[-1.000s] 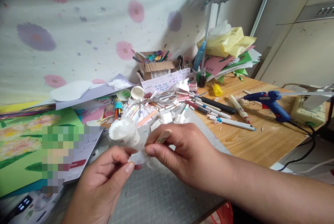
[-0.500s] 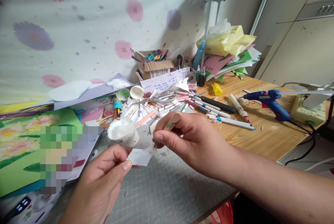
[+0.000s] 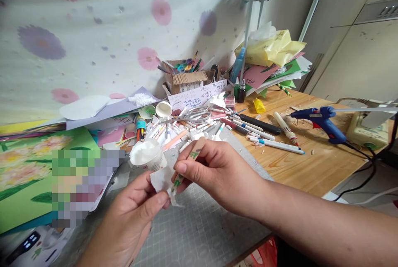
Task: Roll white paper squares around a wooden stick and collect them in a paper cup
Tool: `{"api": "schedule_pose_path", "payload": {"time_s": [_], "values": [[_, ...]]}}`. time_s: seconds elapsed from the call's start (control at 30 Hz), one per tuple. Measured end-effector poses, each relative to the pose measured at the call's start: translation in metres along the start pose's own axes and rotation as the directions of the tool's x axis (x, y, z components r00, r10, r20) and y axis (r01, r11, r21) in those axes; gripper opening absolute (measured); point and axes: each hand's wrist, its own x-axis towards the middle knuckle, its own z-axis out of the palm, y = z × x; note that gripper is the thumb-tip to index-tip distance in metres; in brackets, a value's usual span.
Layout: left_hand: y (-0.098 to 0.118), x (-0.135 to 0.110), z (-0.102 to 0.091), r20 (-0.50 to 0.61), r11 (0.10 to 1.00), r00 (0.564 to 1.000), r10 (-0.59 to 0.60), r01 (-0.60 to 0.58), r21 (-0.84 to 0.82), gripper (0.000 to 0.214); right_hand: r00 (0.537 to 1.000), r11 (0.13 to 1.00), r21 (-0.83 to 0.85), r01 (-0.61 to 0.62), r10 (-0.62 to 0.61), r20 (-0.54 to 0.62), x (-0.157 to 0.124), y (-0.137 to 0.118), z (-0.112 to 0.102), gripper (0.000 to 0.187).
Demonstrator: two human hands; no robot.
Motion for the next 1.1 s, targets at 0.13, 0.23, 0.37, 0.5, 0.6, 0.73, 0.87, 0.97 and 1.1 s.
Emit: {"api": "schedule_pose_path", "payload": {"time_s": [0.13,0.23,0.37,0.5,0.6,0.73,0.87,0.97,1.1], "values": [[-0.001,0.001,-0.005,-0.014,0.995,1.0,-0.016,0.018,0.094,0.008,0.999,0.995,0.09,0.03,-0.027,-0.025,0.002,0.004,-0.005,0.012],[0.001,0.002,-0.006,-0.004,0.989,1.0,-0.028,0.028,0.144,0.009,0.998,0.992,0.114,0.056,-0.051,-0.049,0.004,0.002,-0.008,0.011],[0.005,0.0,-0.003,0.014,0.992,1.0,-0.008,0.007,0.122,0.013,0.996,0.989,0.131,0.072,-0.065,-0.053,0.004,-0.003,-0.011,0.011],[0.005,-0.001,-0.002,-0.032,0.992,0.999,-0.025,0.029,0.124,0.009,0.997,0.987,0.144,0.075,-0.072,-0.03,0.002,-0.005,-0.012,0.009],[0.003,0.0,-0.005,-0.067,0.987,0.997,-0.041,0.051,0.152,0.012,0.997,0.99,0.124,0.074,-0.073,-0.012,0.0,-0.006,-0.014,0.009],[0.001,0.001,-0.008,-0.059,0.984,0.997,-0.049,0.058,0.171,0.011,0.998,0.995,0.091,0.037,-0.042,0.052,-0.002,-0.011,-0.016,0.011],[0.001,0.0,-0.01,-0.023,0.984,0.999,-0.034,0.038,0.176,0.012,0.984,0.999,-0.03,-0.018,0.023,0.175,-0.005,-0.02,-0.018,0.013],[0.002,0.0,-0.011,0.008,0.971,1.0,-0.024,0.022,0.238,0.013,0.973,0.992,-0.124,-0.028,0.056,0.225,-0.005,-0.024,-0.018,0.013],[0.005,-0.001,-0.012,0.009,0.908,1.0,-0.009,0.004,0.419,0.015,0.945,0.984,-0.157,-0.084,0.129,0.301,-0.007,-0.028,-0.02,0.011]]}}
